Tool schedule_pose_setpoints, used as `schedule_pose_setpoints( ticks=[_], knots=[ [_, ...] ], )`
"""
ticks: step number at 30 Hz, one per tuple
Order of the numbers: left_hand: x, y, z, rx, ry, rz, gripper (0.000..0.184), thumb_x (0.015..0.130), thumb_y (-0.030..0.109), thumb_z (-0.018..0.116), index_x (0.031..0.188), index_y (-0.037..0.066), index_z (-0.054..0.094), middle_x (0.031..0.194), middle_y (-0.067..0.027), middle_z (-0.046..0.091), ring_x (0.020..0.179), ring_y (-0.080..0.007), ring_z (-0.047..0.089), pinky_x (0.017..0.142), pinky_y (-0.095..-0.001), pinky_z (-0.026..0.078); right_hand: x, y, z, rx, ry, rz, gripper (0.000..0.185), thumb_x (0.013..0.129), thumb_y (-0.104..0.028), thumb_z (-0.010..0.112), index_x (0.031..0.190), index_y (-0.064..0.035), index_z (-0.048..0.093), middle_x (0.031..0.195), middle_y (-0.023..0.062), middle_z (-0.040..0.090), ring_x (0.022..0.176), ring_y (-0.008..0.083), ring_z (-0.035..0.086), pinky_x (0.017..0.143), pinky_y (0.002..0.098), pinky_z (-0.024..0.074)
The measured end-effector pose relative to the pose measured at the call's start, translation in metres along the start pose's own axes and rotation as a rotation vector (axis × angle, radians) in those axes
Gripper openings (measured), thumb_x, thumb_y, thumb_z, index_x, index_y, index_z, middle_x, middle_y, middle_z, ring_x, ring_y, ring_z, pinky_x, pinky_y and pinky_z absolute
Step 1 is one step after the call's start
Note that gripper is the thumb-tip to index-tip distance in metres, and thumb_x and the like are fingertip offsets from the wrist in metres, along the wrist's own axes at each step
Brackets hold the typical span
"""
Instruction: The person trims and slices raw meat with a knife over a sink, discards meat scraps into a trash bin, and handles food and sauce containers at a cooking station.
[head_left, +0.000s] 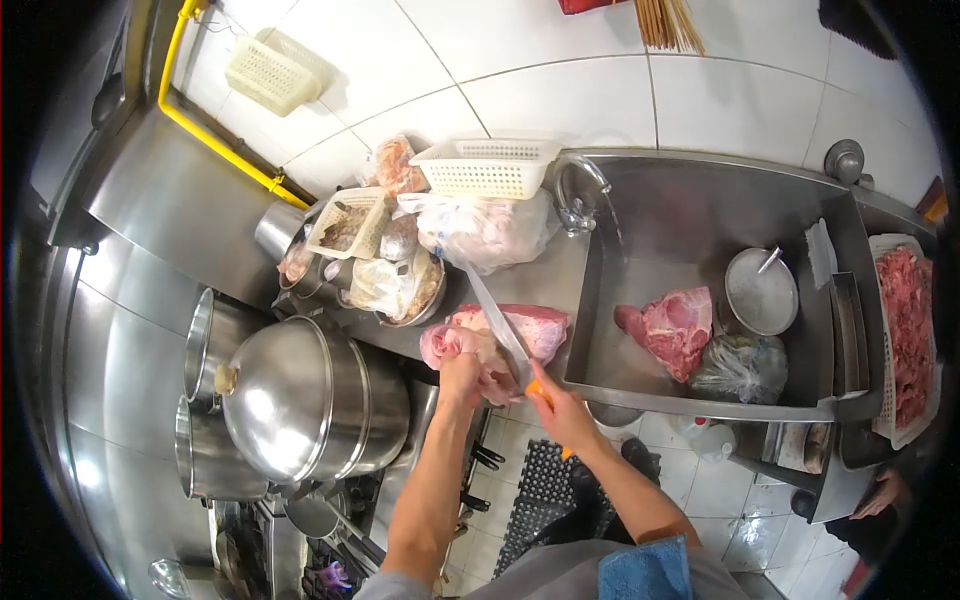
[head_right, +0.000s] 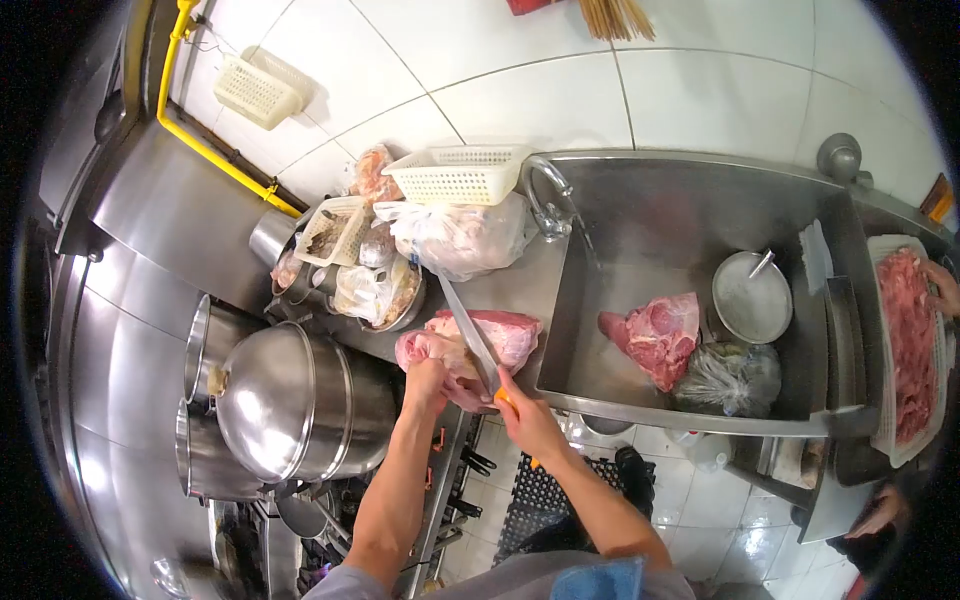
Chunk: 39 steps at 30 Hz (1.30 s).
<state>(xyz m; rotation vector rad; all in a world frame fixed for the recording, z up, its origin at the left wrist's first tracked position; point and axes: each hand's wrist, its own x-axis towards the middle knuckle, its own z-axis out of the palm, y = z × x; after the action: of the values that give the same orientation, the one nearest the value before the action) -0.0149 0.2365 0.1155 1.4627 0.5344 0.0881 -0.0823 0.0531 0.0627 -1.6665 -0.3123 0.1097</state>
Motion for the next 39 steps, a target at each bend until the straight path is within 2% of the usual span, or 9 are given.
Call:
schedule_pose_setpoints(
  ticks=[3,7,10,11,14,16,23,32,39],
  knots=[
    [0.01,-0.001,0.002,-0.007,-0.005,-0.009,0.032,0.076,-0.008,0.041,0.102,0.001,0.058,0.089,-0.01,0.062,0.076,-0.0212,0.063,0.059,-0.035,0.051,-0.046,0.016,0.014,-0.001,0.045,0.003,0.058,0.095,-0.016,0.057,0.148,-0.0138,0.034,0.082,0.0262,0.065,0.074,0.0403,0.067,0.063,0.0408,0.052],
    [0.01,0.0,0.013,-0.103,0.06,0.029,0.03,0.075,-0.008,0.04,0.099,0.002,0.057,0.084,-0.0079,0.061,0.073,-0.0198,0.062,0.059,-0.033,0.05,-0.08,0.009,0.024,0.058,0.072,0.091,0.055,0.095,-0.011,0.057,0.147,-0.0109,0.038,0.081,0.0259,0.064,0.069,0.0308,0.068,0.064,0.037,0.0511],
    [-0.006,0.008,0.02,-0.117,-0.011,-0.024,0.032,0.076,-0.008,0.04,0.101,0.001,0.056,0.083,-0.0069,0.059,0.07,-0.0194,0.061,0.057,-0.0326,0.049,-0.021,-0.014,0.024,0.049,0.061,0.216,0.056,0.094,-0.009,0.057,0.147,-0.0091,0.037,0.079,0.0247,0.064,0.068,0.0296,0.068,0.061,0.0377,0.0505],
    [-0.009,0.013,0.022,-0.097,-0.007,-0.017,0.032,0.076,-0.008,0.039,0.102,0.001,0.056,0.083,-0.0072,0.059,0.069,-0.0196,0.061,0.056,-0.0329,0.049,-0.013,-0.009,0.032,0.118,0.184,0.043,0.058,0.094,-0.011,0.058,0.147,-0.0101,0.036,0.081,0.0233,0.067,0.071,0.0399,0.067,0.062,0.04,0.0525],
    [-0.008,0.019,0.027,-0.089,-0.008,-0.01,0.027,0.079,-0.006,0.04,0.101,0.001,0.055,0.081,-0.0069,0.058,0.064,-0.0187,0.059,0.051,-0.0327,0.046,-0.045,0.012,0.05,0.029,0.261,-0.151,0.058,0.093,-0.01,0.059,0.146,-0.0091,0.037,0.083,0.0227,0.067,0.071,0.0393,0.067,0.061,0.04,0.0526],
    [-0.006,0.017,0.012,-0.115,-0.026,-0.031,0.017,0.085,-0.001,0.042,0.095,0.004,0.056,0.076,-0.0056,0.058,0.057,-0.0156,0.056,0.046,-0.0311,0.041,-0.081,0.018,0.044,0.026,0.14,-0.026,0.058,0.092,-0.009,0.06,0.145,-0.0096,0.039,0.084,0.0213,0.068,0.07,0.0379,0.067,0.061,0.0408,0.0531],
    [-0.013,0.019,-0.008,-0.145,-0.088,-0.025,0.039,0.08,-0.006,0.039,0.114,0.0,0.056,0.098,-0.0116,0.062,0.085,-0.0249,0.062,0.067,-0.0377,0.055,-0.078,0.024,-0.011,-0.124,0.077,-0.016,0.057,0.092,-0.014,0.061,0.145,-0.0146,0.041,0.086,0.0217,0.068,0.074,0.0389,0.067,0.064,0.0431,0.0528],
    [0.008,0.015,-0.027,-0.075,-0.122,-0.02,0.031,0.078,-0.01,0.038,0.098,0.001,0.059,0.094,-0.0124,0.064,0.082,-0.027,0.067,0.071,-0.0414,0.057,-0.013,0.008,-0.013,-0.003,0.013,-0.035,0.059,0.093,-0.016,0.061,0.147,-0.0145,0.037,0.086,0.0246,0.065,0.078,0.0422,0.066,0.064,0.0429,0.051],
    [0.016,-0.005,-0.033,-0.172,-0.186,-0.084,0.033,0.079,-0.01,0.038,0.102,0.001,0.058,0.097,-0.013,0.063,0.088,-0.0277,0.065,0.075,-0.0447,0.056,0.006,0.007,0.001,0.002,0.026,-0.051,0.058,0.094,-0.014,0.059,0.147,-0.0129,0.036,0.088,0.022,0.067,0.078,0.0408,0.066,0.067,0.0416,0.0519]
  ],
)
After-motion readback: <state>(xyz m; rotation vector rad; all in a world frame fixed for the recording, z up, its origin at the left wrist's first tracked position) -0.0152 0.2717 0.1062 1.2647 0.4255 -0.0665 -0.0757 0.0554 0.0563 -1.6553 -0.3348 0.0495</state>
